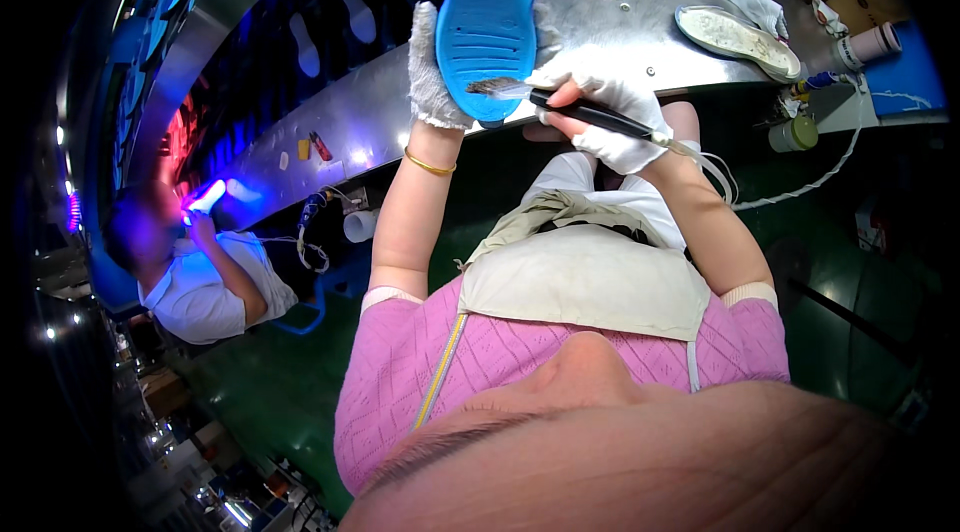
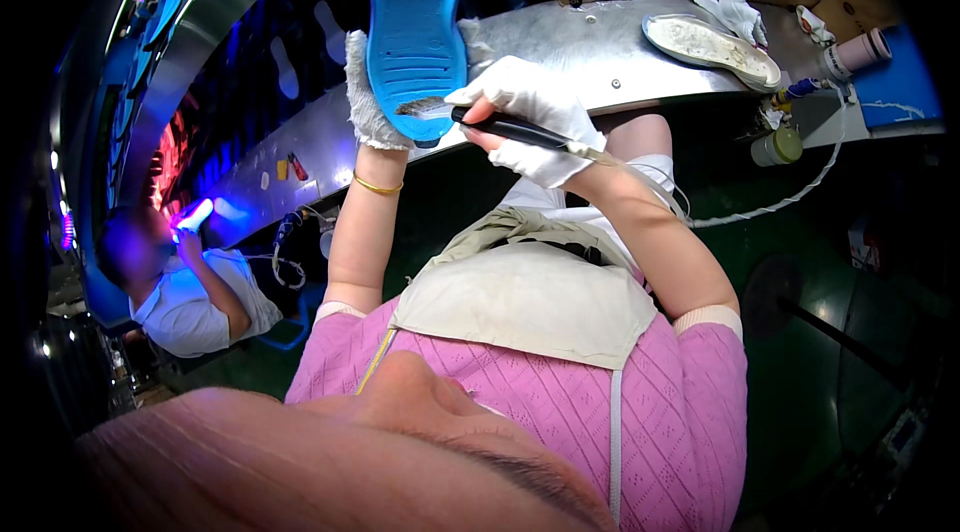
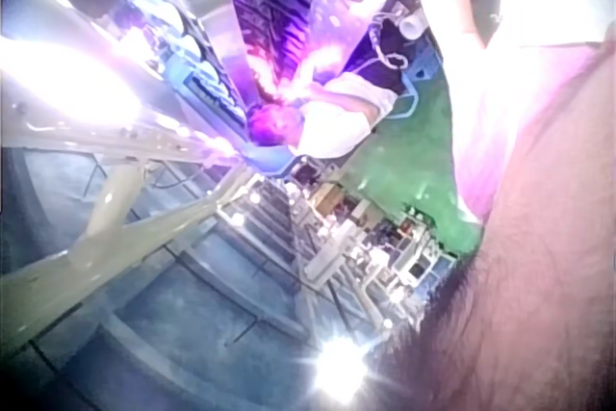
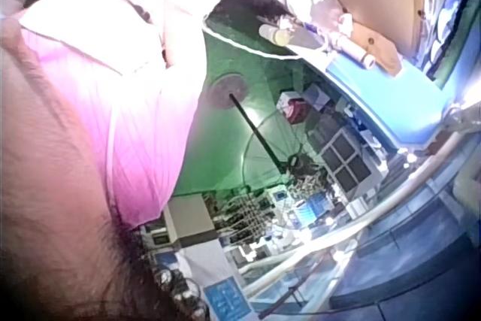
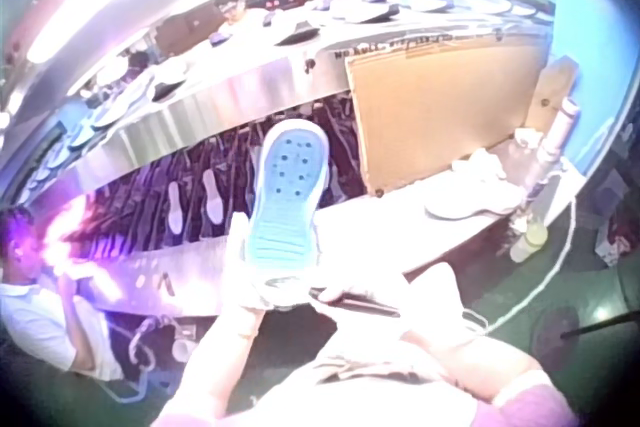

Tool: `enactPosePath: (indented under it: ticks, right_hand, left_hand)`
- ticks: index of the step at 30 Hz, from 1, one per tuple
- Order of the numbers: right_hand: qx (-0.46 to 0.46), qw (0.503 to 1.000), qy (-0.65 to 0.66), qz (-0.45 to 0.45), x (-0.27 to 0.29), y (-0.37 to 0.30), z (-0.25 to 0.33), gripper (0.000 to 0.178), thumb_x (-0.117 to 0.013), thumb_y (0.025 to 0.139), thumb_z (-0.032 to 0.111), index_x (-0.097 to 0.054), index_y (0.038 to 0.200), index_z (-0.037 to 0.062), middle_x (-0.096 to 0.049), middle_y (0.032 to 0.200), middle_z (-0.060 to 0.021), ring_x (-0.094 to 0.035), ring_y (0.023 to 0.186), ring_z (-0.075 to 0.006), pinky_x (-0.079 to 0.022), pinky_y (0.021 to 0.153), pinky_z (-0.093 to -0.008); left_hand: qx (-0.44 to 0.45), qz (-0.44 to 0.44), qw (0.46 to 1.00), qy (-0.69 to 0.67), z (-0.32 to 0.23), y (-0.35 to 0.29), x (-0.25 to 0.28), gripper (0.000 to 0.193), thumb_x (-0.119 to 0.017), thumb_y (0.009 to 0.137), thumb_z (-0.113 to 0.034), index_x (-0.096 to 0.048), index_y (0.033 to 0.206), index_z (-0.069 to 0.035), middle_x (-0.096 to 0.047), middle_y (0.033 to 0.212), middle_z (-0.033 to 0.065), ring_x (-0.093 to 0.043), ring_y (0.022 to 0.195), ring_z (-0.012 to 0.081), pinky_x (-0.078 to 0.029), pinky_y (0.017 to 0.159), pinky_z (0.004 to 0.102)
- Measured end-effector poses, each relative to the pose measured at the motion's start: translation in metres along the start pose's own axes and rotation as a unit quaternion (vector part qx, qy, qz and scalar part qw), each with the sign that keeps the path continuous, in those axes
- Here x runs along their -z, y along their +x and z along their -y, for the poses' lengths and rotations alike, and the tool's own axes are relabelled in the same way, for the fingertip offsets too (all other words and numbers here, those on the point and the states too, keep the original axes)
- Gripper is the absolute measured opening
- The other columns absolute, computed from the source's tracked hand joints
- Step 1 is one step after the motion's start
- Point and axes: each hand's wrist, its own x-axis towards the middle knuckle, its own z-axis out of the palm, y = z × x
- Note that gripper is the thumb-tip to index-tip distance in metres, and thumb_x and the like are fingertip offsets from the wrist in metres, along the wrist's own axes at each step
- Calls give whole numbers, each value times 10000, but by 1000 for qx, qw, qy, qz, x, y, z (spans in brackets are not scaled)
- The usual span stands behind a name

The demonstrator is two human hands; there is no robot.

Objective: The person takes shoe soles one by one, applies adhesive to each sole using a handheld brush dispenser, and places them onto the upper conveyor.

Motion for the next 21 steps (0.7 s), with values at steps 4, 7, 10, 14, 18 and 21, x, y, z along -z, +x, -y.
enactPosePath:
  ticks: [4, 7, 10, 14, 18, 21]
  right_hand:
    - [126, 970, -187, 90, 2, 12, -4, 200, -631, 655, -93, -578, 798, 36, -576, 816, -87, -586, 764, -213, -482, 704, -287]
    - [48, 981, -154, 110, 4, 10, -15, 186, -637, 662, -70, -584, 801, 41, -581, 815, -80, -589, 788, -213, -479, 724, -288]
    - [-74, 979, -131, 136, 11, 20, 10, 162, -644, 677, -42, -591, 803, 44, -607, 833, -71, -596, 823, -195, -478, 737, -284]
    - [-168, 967, -108, 158, 20, 25, 11, 156, -654, 688, -15, -602, 822, 44, -619, 841, -61, -587, 823, -166, -477, 735, -274]
    - [-50, 979, -150, 128, 20, 25, 4, 147, -636, 698, -12, -597, 831, 36, -608, 824, -70, -574, 770, -168, -482, 695, -277]
    - [-70, 962, -215, 156, 28, 27, 15, 131, -628, 695, -8, -592, 815, 29, -615, 831, -87, -590, 774, -185, -489, 693, -295]
  left_hand:
    - [12, -102, 986, 133, -8, 7, 8, 602, -422, 906, -482, -526, 1171, 48, -606, 1075, 214, -633, 925, 298, -538, 798, 383]
    - [94, -101, 977, 164, -11, 14, -1, 567, -405, 924, -447, -533, 1157, 54, -607, 1069, 218, -636, 915, 299, -543, 789, 361]
    - [109, -181, 947, 243, -11, 17, 3, 441, -506, 901, -383, -593, 1082, 10, -643, 991, 155, -646, 840, 249, -546, 746, 335]
    - [130, -200, 922, 304, -7, 22, 1, 345, -583, 873, -335, -621, 1030, -31, -653, 931, 104, -644, 788, 185, -548, 699, 299]
    - [180, -199, 907, 326, -7, 25, -4, 365, -563, 885, -343, -605, 1058, -25, -650, 935, 95, -646, 786, 168, -554, 681, 283]
    - [190, -203, 886, 370, -4, 24, 2, 401, -544, 891, -365, -597, 1084, -18, -649, 950, 101, -647, 794, 167, -554, 694, 282]
